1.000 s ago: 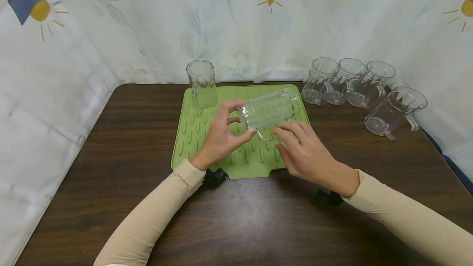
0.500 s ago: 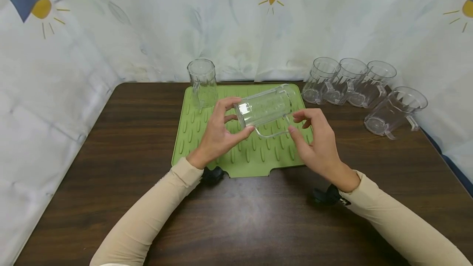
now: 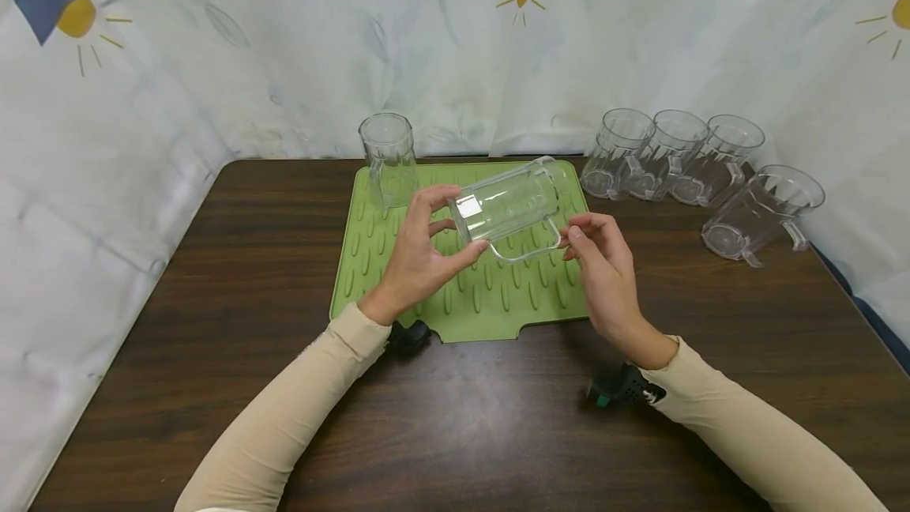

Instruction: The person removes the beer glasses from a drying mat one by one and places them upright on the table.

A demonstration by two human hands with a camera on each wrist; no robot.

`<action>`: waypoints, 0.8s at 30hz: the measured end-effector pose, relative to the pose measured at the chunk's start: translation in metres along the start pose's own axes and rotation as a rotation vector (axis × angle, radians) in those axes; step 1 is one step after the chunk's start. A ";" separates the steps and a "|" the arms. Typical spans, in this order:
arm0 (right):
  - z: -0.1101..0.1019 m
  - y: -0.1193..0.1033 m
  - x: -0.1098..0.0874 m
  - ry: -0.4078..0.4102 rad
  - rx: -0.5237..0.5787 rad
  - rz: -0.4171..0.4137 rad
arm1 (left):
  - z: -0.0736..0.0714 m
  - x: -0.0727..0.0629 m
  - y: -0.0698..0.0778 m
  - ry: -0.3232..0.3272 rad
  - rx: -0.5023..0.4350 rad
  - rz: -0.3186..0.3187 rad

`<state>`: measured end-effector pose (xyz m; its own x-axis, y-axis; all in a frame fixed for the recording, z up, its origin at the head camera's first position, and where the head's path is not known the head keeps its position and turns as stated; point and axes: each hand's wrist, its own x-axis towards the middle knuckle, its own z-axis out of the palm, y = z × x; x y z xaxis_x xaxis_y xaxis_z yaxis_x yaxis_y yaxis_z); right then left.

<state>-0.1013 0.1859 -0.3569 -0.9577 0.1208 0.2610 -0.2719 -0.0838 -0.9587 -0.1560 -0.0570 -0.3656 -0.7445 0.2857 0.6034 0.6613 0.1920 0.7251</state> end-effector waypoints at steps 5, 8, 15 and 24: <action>0.006 0.004 -0.003 -0.016 0.133 0.147 | 0.001 0.001 0.000 0.001 0.005 -0.013; 0.009 0.005 -0.005 -0.041 0.160 0.214 | 0.001 0.002 0.001 0.005 -0.002 -0.011; 0.012 0.005 -0.008 -0.109 0.351 0.275 | 0.002 0.003 0.002 0.006 -0.023 -0.013; 0.014 0.003 -0.005 -0.194 0.546 0.350 | 0.003 0.003 0.003 0.009 -0.029 -0.036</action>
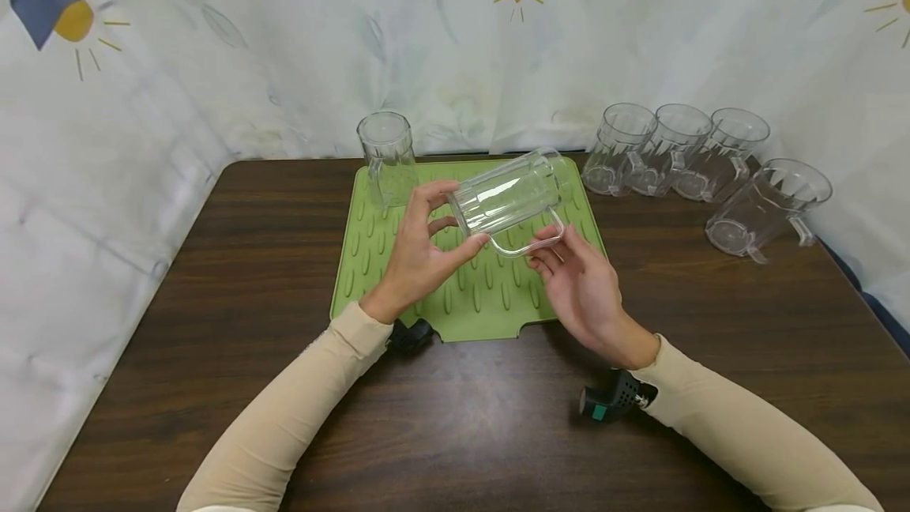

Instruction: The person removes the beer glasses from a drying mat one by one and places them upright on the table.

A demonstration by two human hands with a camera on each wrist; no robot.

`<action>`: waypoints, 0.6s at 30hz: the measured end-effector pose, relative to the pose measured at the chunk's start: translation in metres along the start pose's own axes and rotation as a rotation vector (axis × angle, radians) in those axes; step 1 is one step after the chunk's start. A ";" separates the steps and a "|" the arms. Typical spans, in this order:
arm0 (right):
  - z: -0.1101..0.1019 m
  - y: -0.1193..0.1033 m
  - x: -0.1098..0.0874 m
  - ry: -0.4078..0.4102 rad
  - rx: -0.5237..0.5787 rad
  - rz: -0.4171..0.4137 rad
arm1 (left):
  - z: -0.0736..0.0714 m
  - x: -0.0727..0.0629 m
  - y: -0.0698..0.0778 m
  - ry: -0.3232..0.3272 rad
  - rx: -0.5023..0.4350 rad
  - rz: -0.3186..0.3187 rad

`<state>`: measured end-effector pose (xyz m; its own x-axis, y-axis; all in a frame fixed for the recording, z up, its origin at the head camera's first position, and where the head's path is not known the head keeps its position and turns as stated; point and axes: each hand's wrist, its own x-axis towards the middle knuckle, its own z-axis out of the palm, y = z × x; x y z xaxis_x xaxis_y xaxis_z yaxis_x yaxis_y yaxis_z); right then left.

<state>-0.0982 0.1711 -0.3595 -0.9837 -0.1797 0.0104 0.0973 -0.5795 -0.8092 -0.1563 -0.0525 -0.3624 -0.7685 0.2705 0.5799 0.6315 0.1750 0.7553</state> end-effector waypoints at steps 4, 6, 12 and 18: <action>0.002 -0.001 0.000 0.019 0.032 0.012 | 0.001 0.001 0.000 -0.001 -0.003 -0.006; 0.002 -0.002 0.000 0.018 0.045 0.013 | 0.002 0.001 0.001 -0.001 -0.007 -0.013; 0.000 -0.006 0.000 -0.021 0.082 0.012 | 0.005 0.002 0.002 0.001 -0.020 -0.028; -0.003 -0.010 0.001 -0.052 0.184 0.038 | 0.007 0.003 0.003 -0.002 -0.026 -0.036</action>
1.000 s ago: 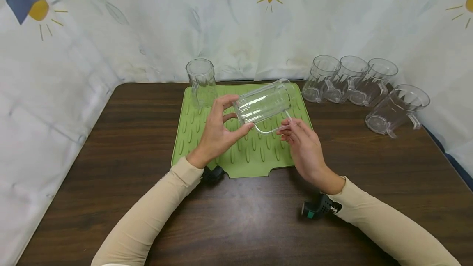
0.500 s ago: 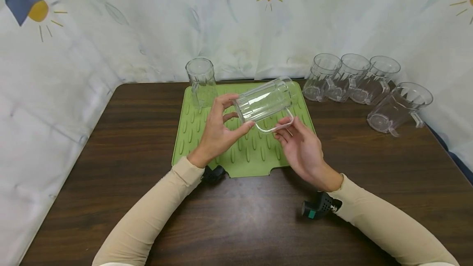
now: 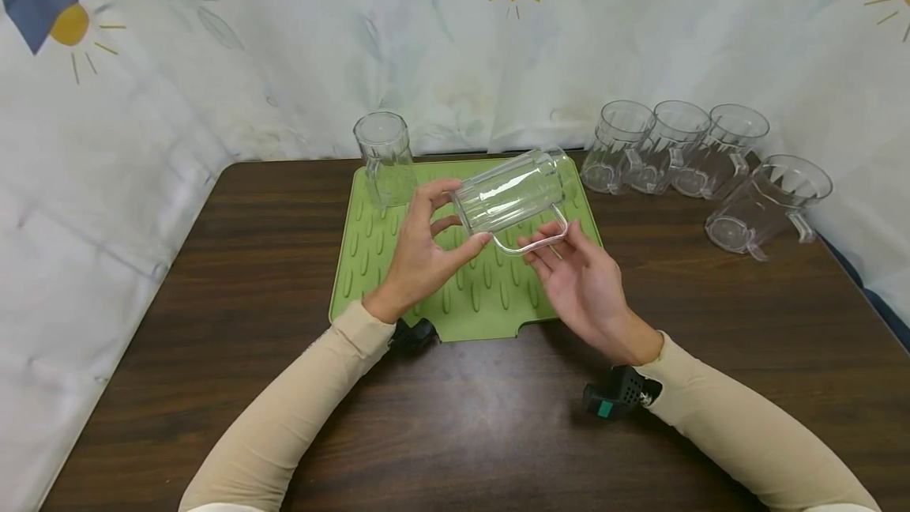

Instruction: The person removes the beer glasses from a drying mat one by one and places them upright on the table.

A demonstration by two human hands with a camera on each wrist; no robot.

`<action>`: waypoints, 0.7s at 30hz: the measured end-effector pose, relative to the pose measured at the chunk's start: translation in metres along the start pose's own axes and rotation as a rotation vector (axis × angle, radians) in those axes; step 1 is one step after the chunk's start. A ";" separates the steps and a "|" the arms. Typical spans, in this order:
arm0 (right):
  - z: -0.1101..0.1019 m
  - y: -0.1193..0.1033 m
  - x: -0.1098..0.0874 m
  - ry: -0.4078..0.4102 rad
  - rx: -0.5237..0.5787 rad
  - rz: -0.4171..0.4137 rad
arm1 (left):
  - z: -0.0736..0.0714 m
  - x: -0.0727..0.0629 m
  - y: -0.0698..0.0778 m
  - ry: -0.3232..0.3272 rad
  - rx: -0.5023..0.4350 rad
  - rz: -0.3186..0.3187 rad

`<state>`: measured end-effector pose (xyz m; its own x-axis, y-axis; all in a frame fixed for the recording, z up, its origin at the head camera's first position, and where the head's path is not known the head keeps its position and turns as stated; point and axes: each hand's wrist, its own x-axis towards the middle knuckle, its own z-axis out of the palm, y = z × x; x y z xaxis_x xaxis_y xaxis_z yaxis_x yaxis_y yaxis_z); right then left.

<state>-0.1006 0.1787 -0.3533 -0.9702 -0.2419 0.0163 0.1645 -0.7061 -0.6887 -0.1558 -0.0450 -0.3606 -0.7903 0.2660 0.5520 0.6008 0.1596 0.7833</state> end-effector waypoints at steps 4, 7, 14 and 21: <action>0.000 -0.003 0.000 0.011 0.036 0.014 | 0.001 0.000 0.000 -0.006 -0.005 -0.003; 0.000 -0.004 0.001 0.026 0.043 0.024 | 0.001 -0.001 0.001 -0.007 -0.012 -0.002; -0.001 -0.004 -0.001 0.034 0.117 0.038 | 0.002 -0.002 0.000 -0.025 -0.010 0.010; 0.000 -0.004 -0.004 0.025 0.154 0.028 | 0.002 -0.003 0.000 -0.060 -0.030 -0.022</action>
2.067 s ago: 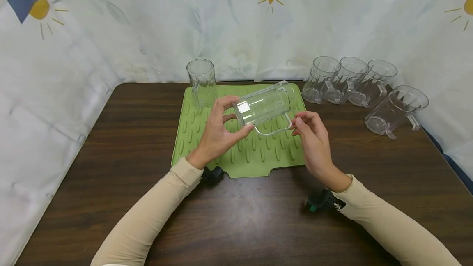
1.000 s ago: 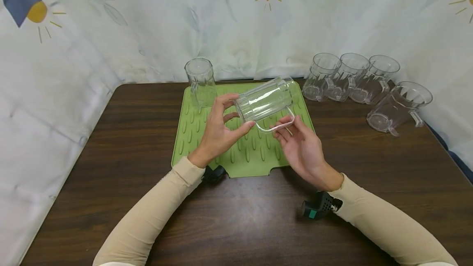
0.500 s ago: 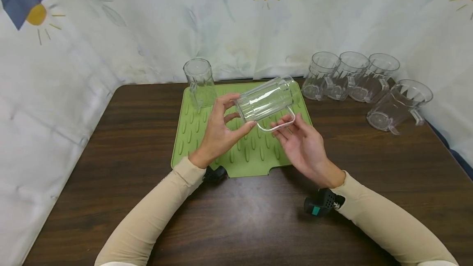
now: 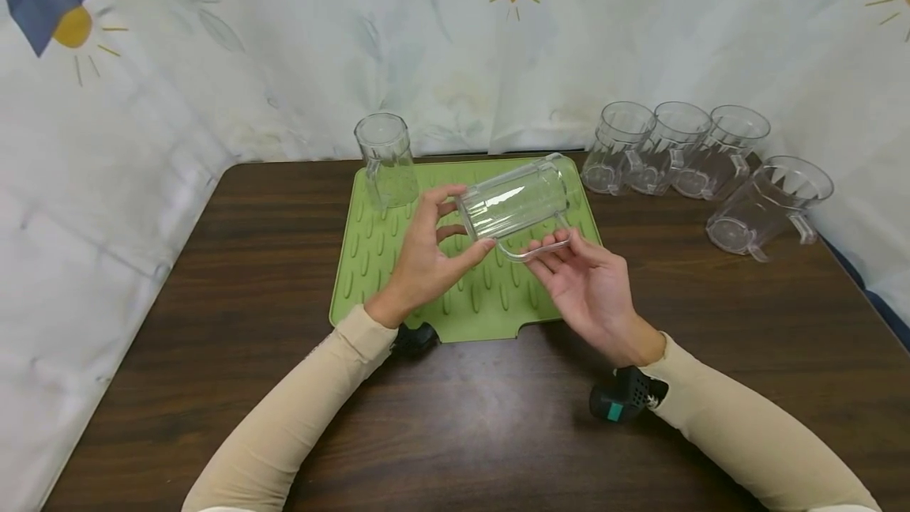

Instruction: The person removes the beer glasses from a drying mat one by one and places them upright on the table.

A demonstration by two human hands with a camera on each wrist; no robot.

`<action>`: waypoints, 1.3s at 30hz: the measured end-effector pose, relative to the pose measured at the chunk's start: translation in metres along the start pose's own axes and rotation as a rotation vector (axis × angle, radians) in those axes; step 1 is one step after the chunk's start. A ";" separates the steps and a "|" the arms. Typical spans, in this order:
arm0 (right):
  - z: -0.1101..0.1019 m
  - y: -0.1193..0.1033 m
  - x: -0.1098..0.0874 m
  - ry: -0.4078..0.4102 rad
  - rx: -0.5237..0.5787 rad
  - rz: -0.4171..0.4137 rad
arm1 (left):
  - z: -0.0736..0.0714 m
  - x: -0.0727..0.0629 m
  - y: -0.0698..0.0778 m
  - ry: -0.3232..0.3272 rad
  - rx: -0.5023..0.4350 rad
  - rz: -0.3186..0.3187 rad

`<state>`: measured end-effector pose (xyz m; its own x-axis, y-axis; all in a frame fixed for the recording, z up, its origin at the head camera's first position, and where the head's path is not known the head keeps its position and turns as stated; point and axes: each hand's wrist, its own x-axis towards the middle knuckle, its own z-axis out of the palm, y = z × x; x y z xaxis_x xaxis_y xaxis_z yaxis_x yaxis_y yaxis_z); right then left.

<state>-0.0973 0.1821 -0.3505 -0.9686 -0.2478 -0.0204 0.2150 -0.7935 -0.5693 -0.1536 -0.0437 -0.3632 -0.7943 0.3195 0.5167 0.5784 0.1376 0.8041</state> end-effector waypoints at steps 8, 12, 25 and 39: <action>0.005 0.001 -0.002 -0.034 0.041 -0.038 | 0.000 -0.002 0.001 -0.028 -0.027 -0.043; 0.006 0.002 -0.003 -0.050 0.066 -0.085 | -0.003 -0.003 0.001 -0.049 -0.003 -0.068; 0.009 -0.007 -0.003 -0.010 0.114 -0.166 | -0.027 -0.013 0.002 -0.177 0.256 -0.252; 0.006 -0.023 -0.005 -0.048 0.142 -0.209 | -0.068 -0.037 0.000 -0.363 0.539 -0.336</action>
<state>-0.0965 0.1983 -0.3322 -0.9875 -0.0940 0.1268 0.0296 -0.8995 -0.4360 -0.1369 -0.1193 -0.3625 -0.8874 0.4566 0.0628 0.4000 0.6951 0.5974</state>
